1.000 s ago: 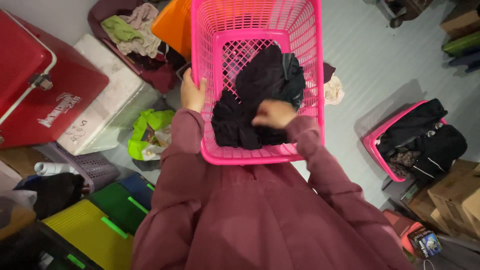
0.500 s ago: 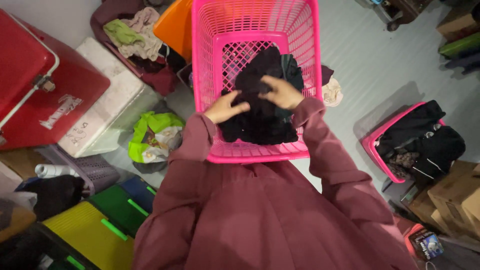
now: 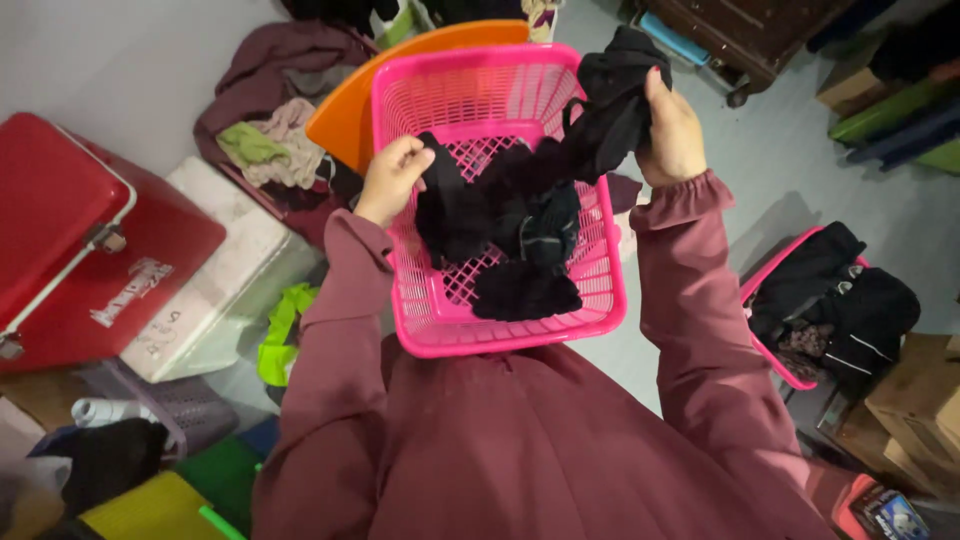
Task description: The person sorts black and colorful clothing from a pink laundry basket into a storage drawer by hand, picking up items and placing them into different compartments.
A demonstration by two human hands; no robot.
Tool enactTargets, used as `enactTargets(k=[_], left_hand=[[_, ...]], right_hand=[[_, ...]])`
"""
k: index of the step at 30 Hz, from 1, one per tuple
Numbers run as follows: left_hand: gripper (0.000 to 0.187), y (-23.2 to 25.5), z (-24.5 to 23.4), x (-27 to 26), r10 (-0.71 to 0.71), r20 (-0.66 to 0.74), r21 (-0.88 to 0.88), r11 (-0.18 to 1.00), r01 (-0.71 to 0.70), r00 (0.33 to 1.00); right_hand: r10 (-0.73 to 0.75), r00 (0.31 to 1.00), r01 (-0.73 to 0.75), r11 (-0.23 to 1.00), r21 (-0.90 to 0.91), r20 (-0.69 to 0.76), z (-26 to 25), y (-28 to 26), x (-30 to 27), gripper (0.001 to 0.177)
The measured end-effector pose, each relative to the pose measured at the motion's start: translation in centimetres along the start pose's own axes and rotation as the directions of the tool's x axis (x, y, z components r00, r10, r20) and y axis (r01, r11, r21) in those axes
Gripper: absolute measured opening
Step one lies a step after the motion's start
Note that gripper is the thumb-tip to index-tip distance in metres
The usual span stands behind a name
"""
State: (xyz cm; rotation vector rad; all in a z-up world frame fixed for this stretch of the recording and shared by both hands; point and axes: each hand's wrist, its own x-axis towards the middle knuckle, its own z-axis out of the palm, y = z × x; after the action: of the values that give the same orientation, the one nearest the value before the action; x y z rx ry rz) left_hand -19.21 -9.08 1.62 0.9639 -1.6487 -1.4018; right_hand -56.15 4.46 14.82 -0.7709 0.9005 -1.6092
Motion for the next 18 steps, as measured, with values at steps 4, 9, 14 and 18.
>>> enactTargets(k=[4, 9, 14, 18], left_hand=[[0.043, 7.2, 3.2, 0.3, 0.388, 0.014, 0.237, 0.894, -0.38, 0.922], [0.063, 11.4, 10.7, -2.3, 0.445, 0.435, 0.056, 0.854, -0.516, 0.783], [0.032, 0.5, 15.4, -3.2, 0.096, 0.388, 0.381, 0.889, -0.254, 0.917], [0.025, -3.5, 13.5, -2.6, 0.096, 0.371, -0.024, 0.995, -0.094, 0.924]], right_hand=[[-0.083, 0.99, 0.086, 0.996, -0.024, 0.112, 2.5, -1.8, 0.3, 0.045], [-0.102, 0.982, 0.097, 0.995, 0.04, 0.162, 7.0, -2.8, 0.5, 0.043], [-0.331, 0.936, 0.322, 0.943, 0.089, 0.121, 8.4, -5.2, 0.6, 0.041], [-0.357, 0.927, 0.357, 0.934, 0.024, 0.117, 7.6, -6.4, -0.1, 0.042]])
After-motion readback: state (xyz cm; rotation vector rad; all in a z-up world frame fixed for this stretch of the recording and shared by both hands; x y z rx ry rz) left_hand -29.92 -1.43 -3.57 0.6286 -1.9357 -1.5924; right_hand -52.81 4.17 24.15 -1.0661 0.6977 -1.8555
